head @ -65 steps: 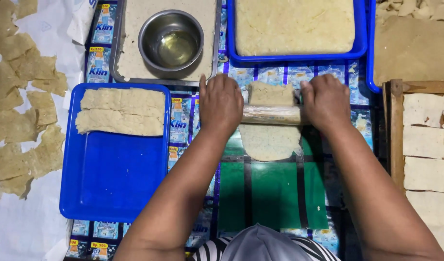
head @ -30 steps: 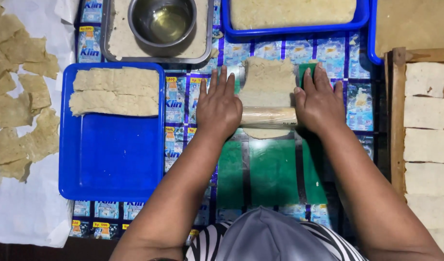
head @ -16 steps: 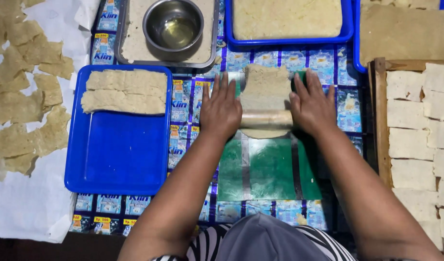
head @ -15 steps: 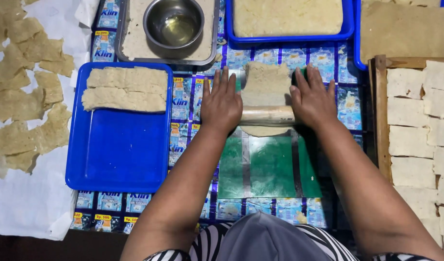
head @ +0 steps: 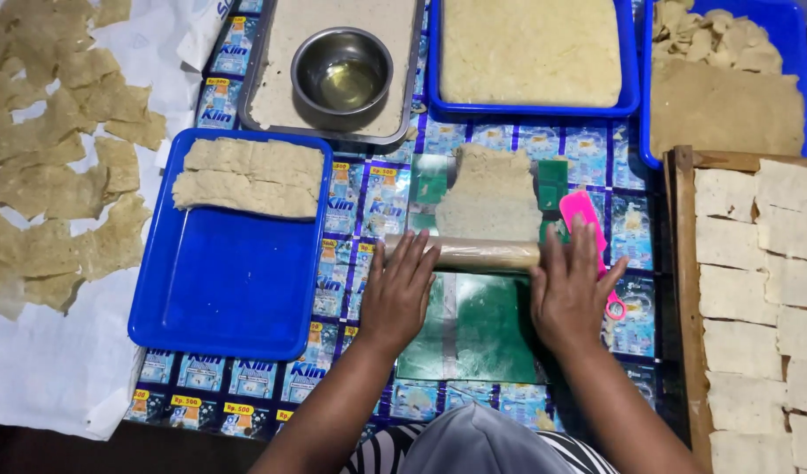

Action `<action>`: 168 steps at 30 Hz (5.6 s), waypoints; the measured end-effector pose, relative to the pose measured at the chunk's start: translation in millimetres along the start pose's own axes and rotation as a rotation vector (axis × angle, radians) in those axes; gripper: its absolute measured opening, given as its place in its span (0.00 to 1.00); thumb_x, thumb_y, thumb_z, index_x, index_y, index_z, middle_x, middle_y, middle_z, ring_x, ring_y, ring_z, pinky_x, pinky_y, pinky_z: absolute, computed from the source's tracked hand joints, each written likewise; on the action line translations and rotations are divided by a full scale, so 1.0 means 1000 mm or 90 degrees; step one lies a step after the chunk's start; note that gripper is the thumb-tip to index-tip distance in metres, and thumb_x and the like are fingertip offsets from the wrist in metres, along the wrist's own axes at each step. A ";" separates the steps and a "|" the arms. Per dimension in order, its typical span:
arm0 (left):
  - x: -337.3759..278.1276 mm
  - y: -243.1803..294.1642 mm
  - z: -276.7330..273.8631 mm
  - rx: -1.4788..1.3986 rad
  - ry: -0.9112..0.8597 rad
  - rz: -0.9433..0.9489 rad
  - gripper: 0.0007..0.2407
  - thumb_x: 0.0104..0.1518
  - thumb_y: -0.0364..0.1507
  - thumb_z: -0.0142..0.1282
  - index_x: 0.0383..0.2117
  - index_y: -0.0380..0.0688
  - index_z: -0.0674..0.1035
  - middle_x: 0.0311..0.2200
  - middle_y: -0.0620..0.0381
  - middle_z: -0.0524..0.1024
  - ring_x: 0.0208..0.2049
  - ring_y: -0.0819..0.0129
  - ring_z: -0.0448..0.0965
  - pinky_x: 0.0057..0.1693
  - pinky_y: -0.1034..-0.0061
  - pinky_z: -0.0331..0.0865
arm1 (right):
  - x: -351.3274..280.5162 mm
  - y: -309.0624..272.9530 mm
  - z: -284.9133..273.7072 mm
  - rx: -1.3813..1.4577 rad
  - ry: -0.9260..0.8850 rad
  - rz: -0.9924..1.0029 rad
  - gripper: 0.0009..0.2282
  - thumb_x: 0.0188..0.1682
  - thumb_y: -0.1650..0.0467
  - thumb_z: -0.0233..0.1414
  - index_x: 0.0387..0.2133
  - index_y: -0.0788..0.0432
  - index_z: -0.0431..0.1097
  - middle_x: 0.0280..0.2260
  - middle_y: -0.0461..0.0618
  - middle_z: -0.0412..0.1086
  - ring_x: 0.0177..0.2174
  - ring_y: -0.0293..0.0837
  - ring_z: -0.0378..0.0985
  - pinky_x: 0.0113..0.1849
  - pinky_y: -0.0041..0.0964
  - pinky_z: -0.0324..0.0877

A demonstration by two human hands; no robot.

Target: Flattening dough with a rolling pin and cutting it into rectangular pieces using a scraper.

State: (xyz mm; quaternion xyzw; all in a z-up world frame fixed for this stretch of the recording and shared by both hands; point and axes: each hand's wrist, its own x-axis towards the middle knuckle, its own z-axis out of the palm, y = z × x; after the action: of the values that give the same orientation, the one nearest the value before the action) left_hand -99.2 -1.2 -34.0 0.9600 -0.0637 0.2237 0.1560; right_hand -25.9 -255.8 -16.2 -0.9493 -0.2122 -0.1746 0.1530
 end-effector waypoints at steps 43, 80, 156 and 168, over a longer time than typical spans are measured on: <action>0.083 -0.026 0.025 0.036 -0.099 -0.086 0.22 0.66 0.44 0.43 0.61 0.49 0.73 0.60 0.48 0.73 0.64 0.52 0.70 0.73 0.43 0.40 | 0.080 0.034 0.011 0.074 -0.316 0.113 0.31 0.62 0.48 0.27 0.69 0.54 0.57 0.64 0.57 0.62 0.64 0.55 0.61 0.63 0.74 0.34; -0.075 -0.009 -0.039 -0.085 -0.052 0.067 0.21 0.55 0.50 0.56 0.54 0.64 0.75 0.48 0.67 0.75 0.58 0.65 0.70 0.69 0.32 0.38 | -0.018 0.159 0.072 -0.063 -0.010 0.118 0.18 0.48 0.62 0.59 0.52 0.46 0.76 0.51 0.47 0.66 0.52 0.52 0.74 0.47 0.46 0.75; -0.055 0.001 -0.061 -0.102 -0.075 -0.039 0.17 0.59 0.42 0.55 0.50 0.51 0.78 0.47 0.62 0.78 0.54 0.66 0.74 0.71 0.48 0.45 | 0.104 0.056 -0.016 0.215 -0.172 -0.041 0.05 0.48 0.79 0.57 0.35 0.63 0.70 0.33 0.51 0.71 0.33 0.50 0.72 0.37 0.45 0.67; -0.059 0.000 -0.057 -0.104 -0.074 -0.045 0.17 0.58 0.41 0.55 0.51 0.51 0.78 0.49 0.61 0.77 0.56 0.65 0.73 0.71 0.50 0.43 | 0.090 0.086 0.000 -0.013 -0.160 -0.002 0.14 0.52 0.68 0.57 0.51 0.48 0.68 0.37 0.51 0.80 0.29 0.60 0.81 0.29 0.55 0.71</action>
State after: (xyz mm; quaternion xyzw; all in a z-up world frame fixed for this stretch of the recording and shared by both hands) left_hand -175.3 21.2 -11.9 0.9570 -0.0571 0.1557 0.2379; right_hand 89.7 -298.3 0.5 -0.9649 -0.2291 -0.0562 0.1152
